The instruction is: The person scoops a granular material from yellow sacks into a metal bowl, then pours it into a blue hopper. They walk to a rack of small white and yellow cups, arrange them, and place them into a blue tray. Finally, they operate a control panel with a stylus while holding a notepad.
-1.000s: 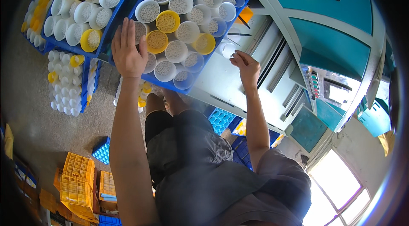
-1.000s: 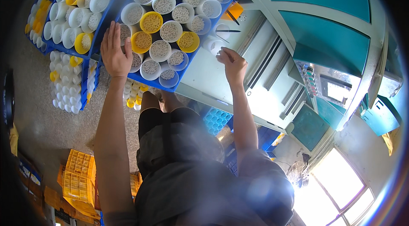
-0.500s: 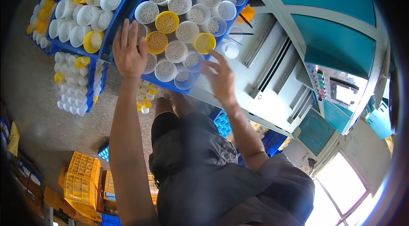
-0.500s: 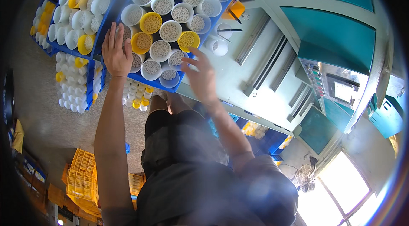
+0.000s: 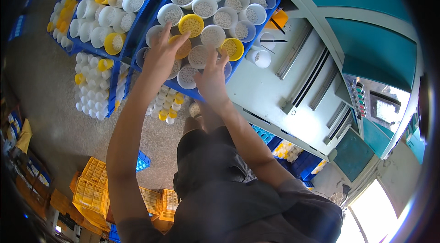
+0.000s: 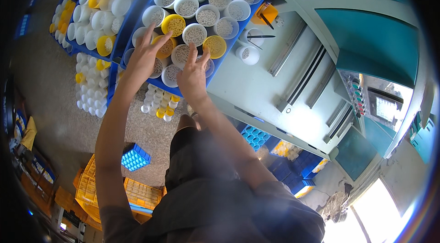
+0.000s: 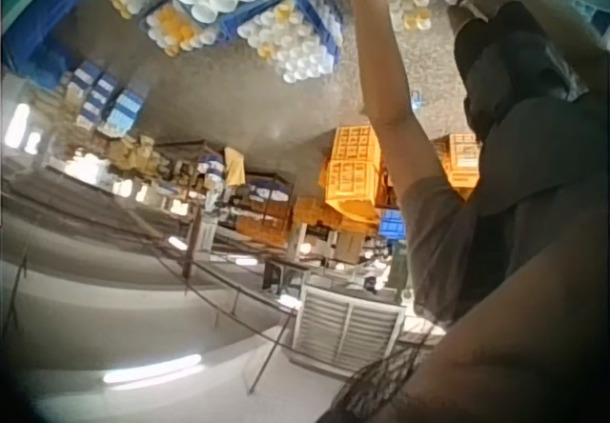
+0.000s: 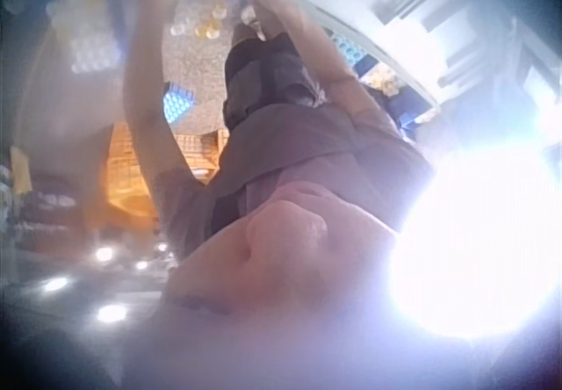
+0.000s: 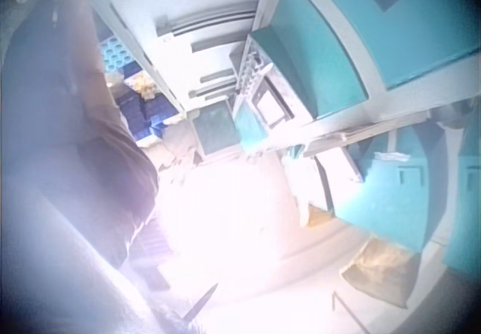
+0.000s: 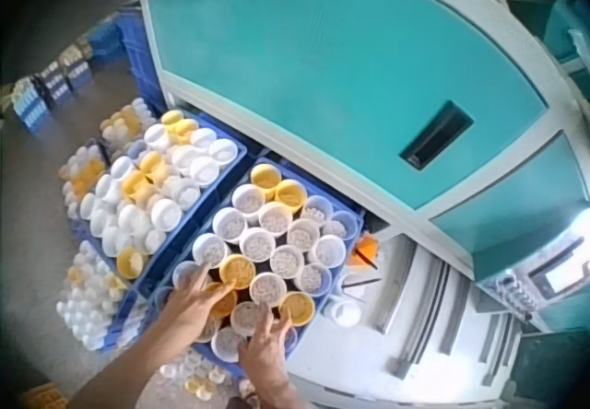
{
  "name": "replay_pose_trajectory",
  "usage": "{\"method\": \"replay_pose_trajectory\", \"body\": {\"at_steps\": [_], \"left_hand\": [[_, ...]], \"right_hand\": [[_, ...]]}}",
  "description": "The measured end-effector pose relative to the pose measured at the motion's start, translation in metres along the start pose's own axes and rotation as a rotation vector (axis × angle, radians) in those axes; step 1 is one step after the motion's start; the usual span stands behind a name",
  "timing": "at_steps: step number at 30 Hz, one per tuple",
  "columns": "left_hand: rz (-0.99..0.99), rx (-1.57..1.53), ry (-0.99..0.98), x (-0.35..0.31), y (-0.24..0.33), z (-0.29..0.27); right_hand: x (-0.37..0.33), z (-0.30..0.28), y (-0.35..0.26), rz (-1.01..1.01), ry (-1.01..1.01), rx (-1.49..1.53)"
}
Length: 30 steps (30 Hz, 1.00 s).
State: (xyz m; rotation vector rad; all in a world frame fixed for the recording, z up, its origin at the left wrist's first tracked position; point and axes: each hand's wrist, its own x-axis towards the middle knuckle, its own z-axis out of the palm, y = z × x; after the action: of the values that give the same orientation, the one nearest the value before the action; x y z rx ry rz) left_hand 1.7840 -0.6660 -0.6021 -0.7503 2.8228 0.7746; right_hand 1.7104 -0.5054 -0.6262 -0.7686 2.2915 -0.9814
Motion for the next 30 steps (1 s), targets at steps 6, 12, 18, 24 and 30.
{"method": "replay_pose_trajectory", "body": {"at_steps": [6,12,18,24,30], "left_hand": [[0.0,-0.104,0.105,0.019,-0.018,0.029],[0.05,-0.086,0.193,-0.004,0.011,0.002],[0.082,-0.308,0.486,-0.119,0.053,-0.03],[0.029,-0.483,0.419,-0.277,0.04,0.029],[-0.189,-0.596,0.047,-0.377,-0.055,0.188]], "right_hand": [[0.002,0.015,-0.002,0.041,0.085,-0.056],[-0.005,-0.01,-0.019,0.056,0.082,0.057],[-0.101,-0.051,-0.064,-0.082,0.173,0.006],[-0.256,-0.006,-0.067,0.033,0.142,-0.292],[-0.348,0.144,0.035,0.362,-0.191,-0.278]]}}
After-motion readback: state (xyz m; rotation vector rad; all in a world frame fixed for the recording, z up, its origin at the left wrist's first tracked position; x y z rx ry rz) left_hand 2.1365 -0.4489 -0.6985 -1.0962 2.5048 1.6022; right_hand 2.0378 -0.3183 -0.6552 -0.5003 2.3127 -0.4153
